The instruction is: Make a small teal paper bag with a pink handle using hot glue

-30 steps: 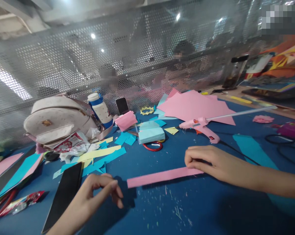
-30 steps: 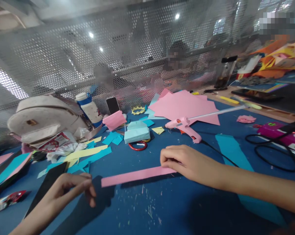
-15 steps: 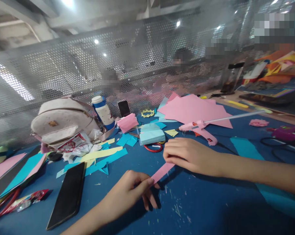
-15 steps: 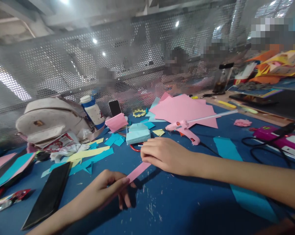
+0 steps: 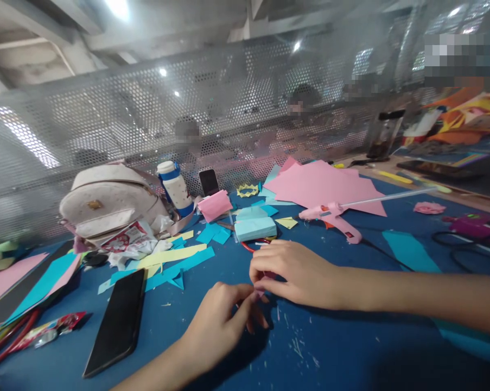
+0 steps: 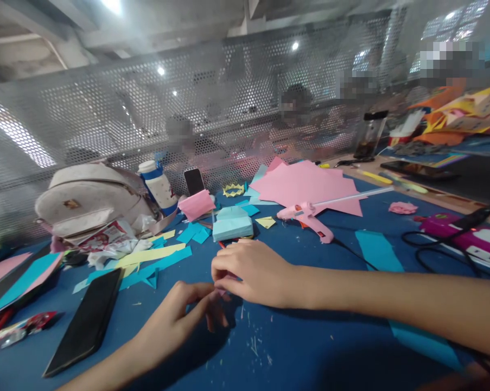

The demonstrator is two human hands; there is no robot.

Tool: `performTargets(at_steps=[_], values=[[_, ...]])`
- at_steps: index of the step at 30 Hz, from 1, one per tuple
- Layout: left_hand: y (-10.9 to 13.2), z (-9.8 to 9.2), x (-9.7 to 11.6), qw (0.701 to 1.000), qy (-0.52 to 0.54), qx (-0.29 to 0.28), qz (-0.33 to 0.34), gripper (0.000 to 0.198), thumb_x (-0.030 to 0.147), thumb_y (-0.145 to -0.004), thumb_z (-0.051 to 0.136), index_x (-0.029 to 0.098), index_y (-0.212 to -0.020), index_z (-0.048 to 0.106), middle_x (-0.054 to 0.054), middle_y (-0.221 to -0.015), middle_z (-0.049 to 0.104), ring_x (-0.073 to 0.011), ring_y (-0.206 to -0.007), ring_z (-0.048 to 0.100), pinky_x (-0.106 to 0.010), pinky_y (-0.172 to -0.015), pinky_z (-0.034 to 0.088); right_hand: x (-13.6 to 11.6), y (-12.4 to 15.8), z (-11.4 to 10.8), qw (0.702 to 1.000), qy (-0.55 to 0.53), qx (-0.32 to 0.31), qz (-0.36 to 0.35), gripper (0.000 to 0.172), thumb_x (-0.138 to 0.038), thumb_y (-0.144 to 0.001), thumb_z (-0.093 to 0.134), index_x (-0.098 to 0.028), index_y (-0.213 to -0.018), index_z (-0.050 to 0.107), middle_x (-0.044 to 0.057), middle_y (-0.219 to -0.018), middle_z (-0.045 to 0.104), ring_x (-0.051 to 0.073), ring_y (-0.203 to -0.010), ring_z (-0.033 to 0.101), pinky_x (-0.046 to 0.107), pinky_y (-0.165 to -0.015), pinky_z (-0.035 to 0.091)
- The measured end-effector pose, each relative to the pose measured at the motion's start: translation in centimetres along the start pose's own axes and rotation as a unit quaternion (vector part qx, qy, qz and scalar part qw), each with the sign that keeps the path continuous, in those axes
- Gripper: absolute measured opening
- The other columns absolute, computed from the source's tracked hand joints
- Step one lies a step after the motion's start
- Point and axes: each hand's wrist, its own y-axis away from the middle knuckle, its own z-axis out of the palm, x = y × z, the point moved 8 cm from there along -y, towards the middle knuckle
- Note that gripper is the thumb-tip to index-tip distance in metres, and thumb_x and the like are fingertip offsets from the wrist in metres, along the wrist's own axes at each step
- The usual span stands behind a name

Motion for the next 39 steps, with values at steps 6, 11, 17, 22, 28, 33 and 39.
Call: performTargets(at_steps=[6, 11, 17, 22, 28, 33, 39], values=[[0.9, 0.0, 0.2, 0.999, -0.043, -0.005, 0.003, 0.047, 0.037, -0.099, 0.033, 0.017, -0.079, 0.070, -0.003, -0.075, 0.074, -0.0152, -0.067, 0.067, -0.025, -0.069, 0.047, -0.4, 0.4, -0.1, 1.000, -0.020, -0.009, -0.006, 0.009, -0.020, -0.089, 0.057, -0.019, -0.080, 0.061, -0.001, -0.080, 0.064, 0.015, -0.078, 0.053, 0.030, -0.073, 0.034], [2.7, -0.9, 0.4, 0.994, -0.112, -0.005, 0.017, 0.044, 0.034, -0.098, 0.034, 0.019, -0.076, 0.070, -0.002, -0.074, 0.074, -0.0155, -0.071, 0.068, -0.023, -0.070, 0.045, 1.8, 1.9, -0.9, 0.995, -0.071, -0.028, 0.061, 0.010, -0.019, -0.087, 0.059, -0.019, -0.077, 0.059, -0.002, -0.083, 0.064, 0.014, -0.082, 0.054, 0.028, -0.075, 0.036], [5.0, -3.1, -1.7, 0.992, -0.112, -0.004, -0.054, 0.039, 0.036, -0.097, 0.036, 0.018, -0.083, 0.069, -0.003, -0.076, 0.075, -0.0153, -0.068, 0.068, -0.021, -0.068, 0.046, 6.2, 4.9, -3.0, 0.988, -0.070, 0.008, 0.138, 0.015, -0.027, -0.092, 0.051, -0.020, -0.080, 0.059, 0.000, -0.088, 0.063, 0.015, -0.083, 0.056, 0.029, -0.075, 0.040], [4.9, -2.3, -1.4, 0.993, -0.096, -0.014, -0.064, 0.042, 0.039, -0.097, 0.035, 0.017, -0.084, 0.069, -0.004, -0.077, 0.075, -0.0151, -0.070, 0.068, -0.020, -0.067, 0.046, 2.8, 4.2, -3.6, 0.998, -0.025, 0.048, 0.033, 0.018, -0.037, -0.093, 0.052, -0.023, -0.098, 0.062, 0.002, -0.102, 0.064, 0.018, -0.098, 0.055, 0.032, -0.086, 0.038], [3.3, -0.1, 0.3, 0.994, -0.105, -0.024, -0.015, 0.048, 0.040, -0.098, 0.033, 0.018, -0.079, 0.071, -0.004, -0.072, 0.073, -0.0149, -0.065, 0.067, -0.020, -0.067, 0.044, -3.1, 1.5, 0.1, 0.995, 0.027, 0.004, -0.100, 0.016, -0.032, -0.094, 0.053, -0.020, -0.090, 0.062, -0.001, -0.084, 0.066, 0.015, -0.080, 0.054, 0.029, -0.074, 0.036], [3.5, -0.6, 0.3, 0.995, -0.096, -0.011, -0.008, 0.046, 0.038, -0.098, 0.034, 0.018, -0.078, 0.071, -0.004, -0.073, 0.074, -0.0149, -0.069, 0.068, -0.019, -0.069, 0.043, -2.2, 0.7, 0.8, 0.998, -0.017, 0.003, -0.054, 0.012, -0.027, -0.089, 0.060, -0.020, -0.080, 0.061, -0.003, -0.078, 0.064, 0.013, -0.076, 0.055, 0.026, -0.070, 0.035], [3.6, -1.3, 0.2, 0.993, -0.118, -0.019, -0.002, 0.043, 0.033, -0.098, 0.034, 0.019, -0.078, 0.070, -0.003, -0.076, 0.075, -0.0146, -0.071, 0.068, -0.020, -0.071, 0.043, 0.0, 1.4, 0.2, 0.998, -0.063, -0.007, -0.018, 0.011, -0.024, -0.088, 0.061, -0.021, -0.078, 0.059, -0.005, -0.078, 0.063, 0.011, -0.077, 0.054, 0.026, -0.074, 0.036]])
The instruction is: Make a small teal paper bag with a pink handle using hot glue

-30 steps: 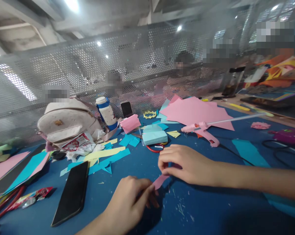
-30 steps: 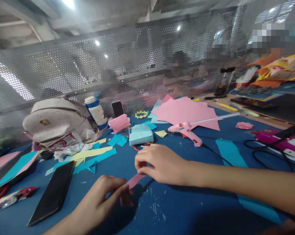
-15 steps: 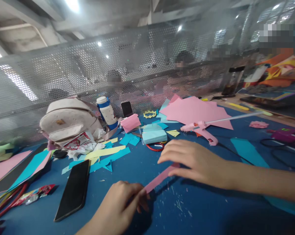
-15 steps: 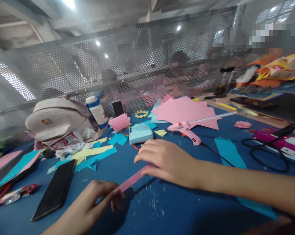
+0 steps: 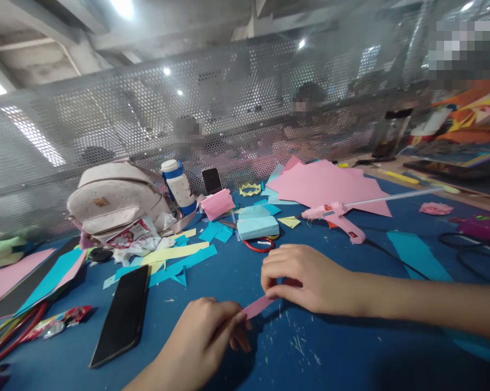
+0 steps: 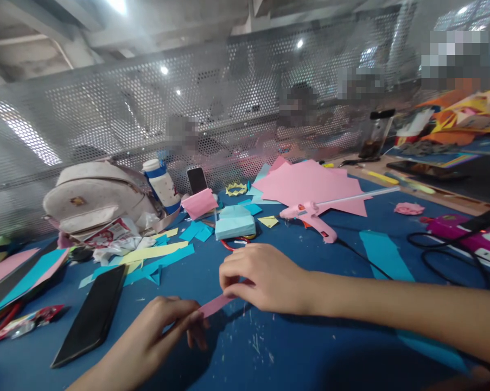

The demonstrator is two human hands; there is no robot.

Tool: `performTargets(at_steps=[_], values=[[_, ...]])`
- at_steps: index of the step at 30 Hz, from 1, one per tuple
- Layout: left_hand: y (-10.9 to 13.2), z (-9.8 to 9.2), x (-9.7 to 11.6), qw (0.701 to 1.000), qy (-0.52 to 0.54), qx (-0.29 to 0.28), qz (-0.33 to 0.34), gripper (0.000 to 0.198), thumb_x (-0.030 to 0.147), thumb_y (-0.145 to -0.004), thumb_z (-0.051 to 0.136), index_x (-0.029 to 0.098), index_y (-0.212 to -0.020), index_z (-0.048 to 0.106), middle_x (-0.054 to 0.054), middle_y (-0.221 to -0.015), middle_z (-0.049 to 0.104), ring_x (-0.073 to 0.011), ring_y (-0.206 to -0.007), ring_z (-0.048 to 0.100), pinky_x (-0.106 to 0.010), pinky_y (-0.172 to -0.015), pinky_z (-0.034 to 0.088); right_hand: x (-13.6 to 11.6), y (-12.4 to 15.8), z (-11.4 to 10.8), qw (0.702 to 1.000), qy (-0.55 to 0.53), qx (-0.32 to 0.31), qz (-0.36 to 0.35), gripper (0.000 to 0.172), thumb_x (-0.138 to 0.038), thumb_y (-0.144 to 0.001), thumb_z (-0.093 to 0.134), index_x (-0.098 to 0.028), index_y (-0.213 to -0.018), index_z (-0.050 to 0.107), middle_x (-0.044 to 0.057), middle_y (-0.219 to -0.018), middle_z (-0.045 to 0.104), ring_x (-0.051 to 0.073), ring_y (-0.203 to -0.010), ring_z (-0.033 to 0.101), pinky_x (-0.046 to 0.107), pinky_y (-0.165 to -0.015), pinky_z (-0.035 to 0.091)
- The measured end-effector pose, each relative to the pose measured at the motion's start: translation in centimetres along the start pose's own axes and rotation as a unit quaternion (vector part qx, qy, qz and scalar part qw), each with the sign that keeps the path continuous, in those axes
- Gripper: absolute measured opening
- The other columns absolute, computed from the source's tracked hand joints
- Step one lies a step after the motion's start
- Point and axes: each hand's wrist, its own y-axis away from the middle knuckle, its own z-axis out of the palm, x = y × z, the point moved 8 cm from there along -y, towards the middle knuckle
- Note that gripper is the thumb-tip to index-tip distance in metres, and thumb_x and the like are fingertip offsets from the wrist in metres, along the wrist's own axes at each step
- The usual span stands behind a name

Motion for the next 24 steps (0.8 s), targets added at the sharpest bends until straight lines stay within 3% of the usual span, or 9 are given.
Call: performTargets(at_steps=[5, 11, 17, 21, 24], values=[[0.5, -0.1, -1.3, 1.000, -0.003, -0.021, -0.013, 0.043, 0.033, -0.098, 0.034, 0.020, -0.079, 0.070, -0.002, -0.074, 0.075, -0.0139, -0.068, 0.068, -0.020, -0.070, 0.044, 2.9, 1.9, -1.7, 0.998, -0.027, 0.007, 0.053, 0.012, -0.025, -0.088, 0.060, -0.022, -0.076, 0.061, -0.003, -0.082, 0.064, 0.013, -0.081, 0.055, 0.028, -0.075, 0.038], [1.1, -0.9, -3.3, 0.998, 0.034, 0.010, -0.053, 0.039, 0.037, -0.097, 0.037, 0.018, -0.083, 0.067, -0.004, -0.075, 0.075, -0.0155, -0.069, 0.068, -0.023, -0.070, 0.047, 5.5, 4.0, -4.5, 0.989, -0.039, 0.082, 0.120, 0.017, -0.031, -0.089, 0.055, -0.021, -0.075, 0.060, 0.000, -0.082, 0.063, 0.015, -0.079, 0.056, 0.029, -0.073, 0.040], [0.2, -0.2, -3.1, 0.991, 0.122, 0.017, -0.053, 0.040, 0.042, -0.097, 0.037, 0.015, -0.093, 0.066, -0.007, -0.077, 0.075, -0.0162, -0.065, 0.067, -0.025, -0.067, 0.050, 4.7, 3.2, -3.4, 0.974, -0.138, 0.084, 0.157, 0.021, -0.042, -0.089, 0.055, -0.022, -0.095, 0.059, 0.001, -0.090, 0.064, 0.015, -0.080, 0.057, 0.027, -0.070, 0.041], [-0.2, 0.0, -2.1, 0.992, 0.120, 0.014, -0.046, 0.042, 0.041, -0.097, 0.037, 0.014, -0.090, 0.069, -0.008, -0.081, 0.075, -0.0150, -0.064, 0.065, -0.026, -0.069, 0.049, 4.8, 2.2, -2.5, 0.963, -0.201, 0.088, 0.155, 0.020, -0.039, -0.087, 0.057, -0.019, -0.086, 0.061, 0.001, -0.082, 0.065, 0.013, -0.074, 0.057, 0.026, -0.068, 0.041], [-0.7, 0.3, -1.2, 0.982, 0.187, -0.008, -0.036, 0.037, 0.041, -0.095, 0.045, 0.015, -0.106, 0.068, -0.008, -0.091, 0.074, -0.0153, -0.070, 0.065, -0.027, -0.072, 0.049, 4.8, 1.4, -2.0, 0.956, -0.245, 0.086, 0.138, 0.014, -0.032, -0.087, 0.058, -0.019, -0.085, 0.062, 0.001, -0.081, 0.065, 0.013, -0.075, 0.058, 0.026, -0.069, 0.042]])
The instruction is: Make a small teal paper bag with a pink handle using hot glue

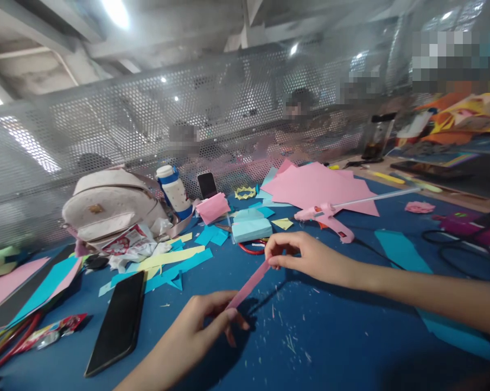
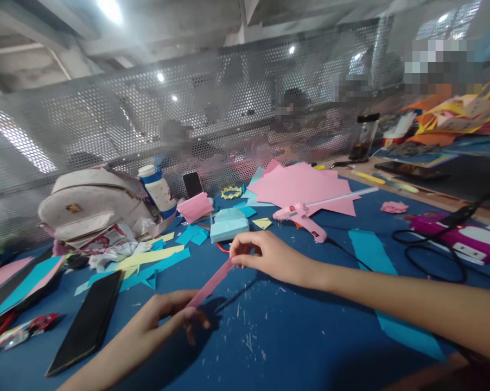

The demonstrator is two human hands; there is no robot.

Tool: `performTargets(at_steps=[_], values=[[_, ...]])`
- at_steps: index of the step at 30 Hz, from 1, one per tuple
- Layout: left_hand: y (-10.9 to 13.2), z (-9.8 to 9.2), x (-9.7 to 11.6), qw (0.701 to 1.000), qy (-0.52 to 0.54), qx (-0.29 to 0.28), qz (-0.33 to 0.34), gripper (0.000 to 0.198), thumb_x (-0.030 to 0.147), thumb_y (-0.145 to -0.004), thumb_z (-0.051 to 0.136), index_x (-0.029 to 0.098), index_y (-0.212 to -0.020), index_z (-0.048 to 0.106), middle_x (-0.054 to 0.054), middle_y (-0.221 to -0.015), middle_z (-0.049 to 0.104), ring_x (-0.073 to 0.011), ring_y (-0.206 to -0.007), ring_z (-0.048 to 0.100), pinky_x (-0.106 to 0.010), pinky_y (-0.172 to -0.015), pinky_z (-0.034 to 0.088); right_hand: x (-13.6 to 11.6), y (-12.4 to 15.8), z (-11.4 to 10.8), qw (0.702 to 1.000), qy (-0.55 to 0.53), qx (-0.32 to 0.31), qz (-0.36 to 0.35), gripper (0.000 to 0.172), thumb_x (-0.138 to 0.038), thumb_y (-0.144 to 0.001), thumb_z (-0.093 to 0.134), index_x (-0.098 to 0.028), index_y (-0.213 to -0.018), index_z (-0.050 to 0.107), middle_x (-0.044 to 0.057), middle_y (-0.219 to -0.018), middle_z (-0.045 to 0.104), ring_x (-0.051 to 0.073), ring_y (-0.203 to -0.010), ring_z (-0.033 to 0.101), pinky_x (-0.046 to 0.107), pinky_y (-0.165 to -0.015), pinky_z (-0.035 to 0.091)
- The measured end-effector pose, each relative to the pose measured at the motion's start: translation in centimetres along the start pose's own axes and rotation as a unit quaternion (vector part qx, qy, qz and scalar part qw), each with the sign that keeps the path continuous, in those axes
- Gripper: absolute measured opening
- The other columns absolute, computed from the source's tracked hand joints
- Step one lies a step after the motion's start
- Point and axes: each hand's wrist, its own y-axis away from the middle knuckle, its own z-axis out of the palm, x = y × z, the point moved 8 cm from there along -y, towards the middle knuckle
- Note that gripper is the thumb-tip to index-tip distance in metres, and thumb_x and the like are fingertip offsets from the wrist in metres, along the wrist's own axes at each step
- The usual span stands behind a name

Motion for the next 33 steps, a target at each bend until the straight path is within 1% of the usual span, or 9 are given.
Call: performTargets(at_steps=[2, 3, 8, 12, 16, 21, 25, 29, 33], values=[[-0.6, 0.5, 0.3, 0.996, 0.085, -0.025, -0.005, 0.040, 0.041, -0.094, 0.047, 0.015, -0.120, 0.062, -0.010, -0.099, 0.073, -0.0165, -0.078, 0.067, -0.028, -0.074, 0.050, 0.0, -0.4, 0.7, 0.999, -0.020, -0.024, -0.011, 0.010, -0.027, -0.086, 0.058, -0.018, -0.085, 0.063, 0.001, -0.082, 0.065, 0.013, -0.076, 0.058, 0.026, -0.071, 0.043], [-1.0, 0.7, 0.3, 0.992, 0.125, -0.033, -0.012, 0.041, 0.041, -0.094, 0.047, 0.014, -0.121, 0.062, -0.012, -0.101, 0.072, -0.0170, -0.080, 0.067, -0.029, -0.075, 0.050, -0.1, -0.6, 1.1, 0.999, -0.024, -0.038, -0.017, 0.009, -0.025, -0.086, 0.058, -0.018, -0.085, 0.063, 0.001, -0.083, 0.065, 0.013, -0.077, 0.058, 0.026, -0.071, 0.043], [-3.3, 1.4, -0.1, 0.969, 0.236, -0.053, -0.046, 0.041, 0.043, -0.088, 0.057, 0.008, -0.104, 0.071, -0.017, -0.099, 0.072, -0.0173, -0.077, 0.067, -0.029, -0.076, 0.052, 0.1, -1.7, 2.6, 0.994, -0.066, -0.081, -0.043, 0.008, -0.023, -0.086, 0.058, -0.017, -0.088, 0.063, 0.001, -0.087, 0.064, 0.013, -0.082, 0.059, 0.027, -0.077, 0.044], [-5.0, 1.5, -0.7, 0.955, 0.288, -0.060, -0.050, 0.036, 0.038, -0.083, 0.066, 0.008, -0.101, 0.071, -0.015, -0.093, 0.071, -0.0153, -0.073, 0.066, -0.028, -0.073, 0.054, 0.8, -2.6, 2.6, 0.994, -0.085, -0.064, -0.034, 0.010, -0.025, -0.087, 0.057, -0.016, -0.088, 0.062, 0.002, -0.086, 0.064, 0.014, -0.081, 0.058, 0.028, -0.077, 0.044], [-6.0, 1.2, -1.4, 0.951, 0.301, -0.049, -0.059, 0.033, 0.034, -0.079, 0.071, 0.008, -0.099, 0.069, -0.013, -0.092, 0.070, -0.0145, -0.071, 0.068, -0.026, -0.068, 0.055, 1.9, -3.1, 2.7, 0.994, -0.101, -0.049, -0.013, 0.014, -0.029, -0.087, 0.058, -0.016, -0.091, 0.061, 0.000, -0.081, 0.062, 0.012, -0.075, 0.057, 0.027, -0.071, 0.044], [-6.7, 1.0, -2.1, 0.948, 0.303, -0.046, -0.086, 0.031, 0.035, -0.078, 0.072, 0.007, -0.091, 0.067, -0.014, -0.093, 0.070, -0.0187, -0.077, 0.071, -0.025, -0.065, 0.057, 3.6, -3.4, 3.4, 0.988, -0.151, -0.042, 0.004, 0.021, -0.034, -0.085, 0.061, -0.016, -0.097, 0.058, 0.000, -0.083, 0.060, 0.012, -0.074, 0.057, 0.025, -0.066, 0.044], [-7.1, 0.9, -2.5, 0.949, 0.296, -0.047, -0.101, 0.032, 0.034, -0.078, 0.072, 0.007, -0.094, 0.066, -0.015, -0.093, 0.071, -0.0212, -0.080, 0.072, -0.026, -0.065, 0.058, 4.8, -3.5, 3.6, 0.984, -0.177, -0.017, 0.022, 0.023, -0.035, -0.084, 0.063, -0.016, -0.095, 0.054, 0.000, -0.080, 0.060, 0.012, -0.074, 0.058, 0.024, -0.064, 0.044], [-7.3, 1.0, -2.9, 0.948, 0.293, -0.050, -0.114, 0.034, 0.033, -0.078, 0.072, 0.007, -0.100, 0.067, -0.016, -0.096, 0.072, -0.0217, -0.082, 0.073, -0.027, -0.069, 0.058, 5.5, -3.2, 3.5, 0.981, -0.189, 0.003, 0.035, 0.021, -0.035, -0.084, 0.062, -0.017, -0.092, 0.053, -0.001, -0.077, 0.059, 0.011, -0.067, 0.057, 0.023, -0.058, 0.042], [-7.5, 1.1, -3.4, 0.947, 0.296, -0.055, -0.109, 0.035, 0.033, -0.078, 0.072, 0.008, -0.101, 0.067, -0.016, -0.096, 0.072, -0.0218, -0.079, 0.073, -0.027, -0.067, 0.058, 5.8, -3.1, 3.1, 0.982, -0.183, 0.030, 0.038, 0.016, -0.031, -0.083, 0.061, -0.017, -0.092, 0.058, -0.001, -0.080, 0.059, 0.010, -0.066, 0.055, 0.023, -0.058, 0.042]])
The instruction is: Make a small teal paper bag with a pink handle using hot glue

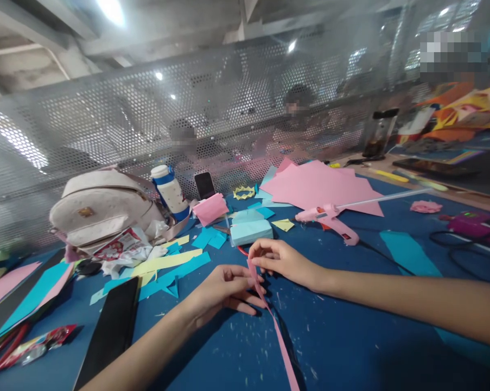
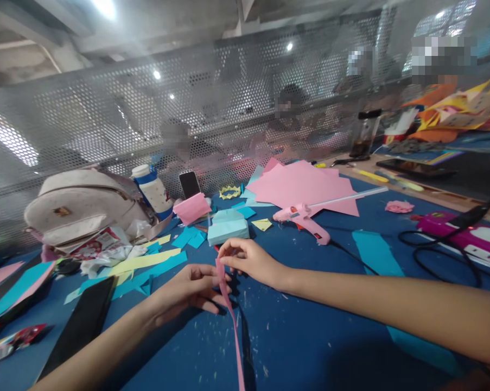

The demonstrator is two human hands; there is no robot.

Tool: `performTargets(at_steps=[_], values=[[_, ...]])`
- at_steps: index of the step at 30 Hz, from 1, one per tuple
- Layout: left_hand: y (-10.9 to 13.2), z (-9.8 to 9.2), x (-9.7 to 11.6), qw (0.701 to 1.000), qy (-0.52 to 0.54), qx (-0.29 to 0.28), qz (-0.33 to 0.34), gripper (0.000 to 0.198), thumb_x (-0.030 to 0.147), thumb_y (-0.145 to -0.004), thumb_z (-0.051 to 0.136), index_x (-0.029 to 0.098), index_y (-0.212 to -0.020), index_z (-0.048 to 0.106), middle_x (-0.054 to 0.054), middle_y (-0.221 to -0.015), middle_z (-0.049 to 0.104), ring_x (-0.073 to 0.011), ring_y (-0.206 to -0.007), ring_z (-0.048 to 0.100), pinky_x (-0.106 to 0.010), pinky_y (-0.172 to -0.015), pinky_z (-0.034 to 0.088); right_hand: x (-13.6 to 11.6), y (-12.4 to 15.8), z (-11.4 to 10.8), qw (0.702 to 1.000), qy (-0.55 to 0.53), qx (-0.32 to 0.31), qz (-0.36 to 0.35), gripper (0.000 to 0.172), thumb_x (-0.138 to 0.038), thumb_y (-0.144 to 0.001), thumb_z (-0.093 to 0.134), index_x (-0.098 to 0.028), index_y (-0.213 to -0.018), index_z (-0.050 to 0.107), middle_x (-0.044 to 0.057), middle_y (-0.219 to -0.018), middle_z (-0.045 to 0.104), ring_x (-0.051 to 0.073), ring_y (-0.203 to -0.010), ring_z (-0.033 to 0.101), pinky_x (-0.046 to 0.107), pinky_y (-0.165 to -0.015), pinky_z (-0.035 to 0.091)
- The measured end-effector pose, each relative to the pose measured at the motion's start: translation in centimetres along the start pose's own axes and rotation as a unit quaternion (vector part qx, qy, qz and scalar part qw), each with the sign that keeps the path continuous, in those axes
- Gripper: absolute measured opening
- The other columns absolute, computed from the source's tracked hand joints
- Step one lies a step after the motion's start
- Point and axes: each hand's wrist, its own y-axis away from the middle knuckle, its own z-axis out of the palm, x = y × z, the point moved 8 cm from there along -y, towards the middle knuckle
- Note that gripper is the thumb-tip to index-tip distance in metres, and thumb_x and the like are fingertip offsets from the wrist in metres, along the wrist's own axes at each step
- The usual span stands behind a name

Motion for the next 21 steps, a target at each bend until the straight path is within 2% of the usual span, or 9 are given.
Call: performTargets(at_steps=[6, 12, 17, 21], values=[[0.11, 0.02, -0.06, 1.000, -0.006, -0.004, -0.003, 0.033, 0.032, -0.081, 0.069, 0.007, -0.103, 0.067, -0.017, -0.096, 0.073, -0.0212, -0.080, 0.073, -0.025, -0.066, 0.058, 0.06, 0.10, 0.02, 1.000, -0.012, 0.002, -0.004, 0.017, -0.032, -0.084, 0.061, -0.017, -0.094, 0.060, 0.000, -0.083, 0.060, 0.010, -0.065, 0.055, 0.023, -0.057, 0.042], [0.52, 0.27, 0.41, 1.000, -0.011, -0.009, 0.011, 0.031, 0.030, -0.083, 0.067, 0.007, -0.103, 0.066, -0.018, -0.097, 0.072, -0.0212, -0.081, 0.073, -0.025, -0.067, 0.058, -0.31, 0.31, 0.03, 0.999, 0.023, 0.008, -0.021, 0.018, -0.033, -0.085, 0.060, -0.016, -0.091, 0.063, 0.002, -0.086, 0.062, 0.011, -0.070, 0.056, 0.024, -0.061, 0.045], [0.21, -0.05, -0.15, 1.000, -0.023, -0.016, 0.008, 0.034, 0.032, -0.081, 0.069, 0.007, -0.105, 0.066, -0.017, -0.095, 0.073, -0.0222, -0.081, 0.073, -0.026, -0.068, 0.058, -0.57, 0.48, -0.08, 0.998, 0.037, 0.025, -0.038, 0.020, -0.028, -0.083, 0.061, -0.017, -0.100, 0.060, 0.004, -0.097, 0.062, 0.012, -0.078, 0.058, 0.023, -0.063, 0.047], [0.07, -0.17, -0.38, 0.999, -0.040, -0.020, 0.012, 0.036, 0.032, -0.081, 0.069, 0.007, -0.107, 0.067, -0.017, -0.096, 0.073, -0.0216, -0.081, 0.073, -0.025, -0.068, 0.058, -0.35, 0.55, 0.01, 0.998, 0.038, 0.025, -0.040, 0.021, -0.026, -0.082, 0.061, -0.016, -0.101, 0.059, 0.004, -0.096, 0.062, 0.012, -0.077, 0.057, 0.023, -0.060, 0.047]])
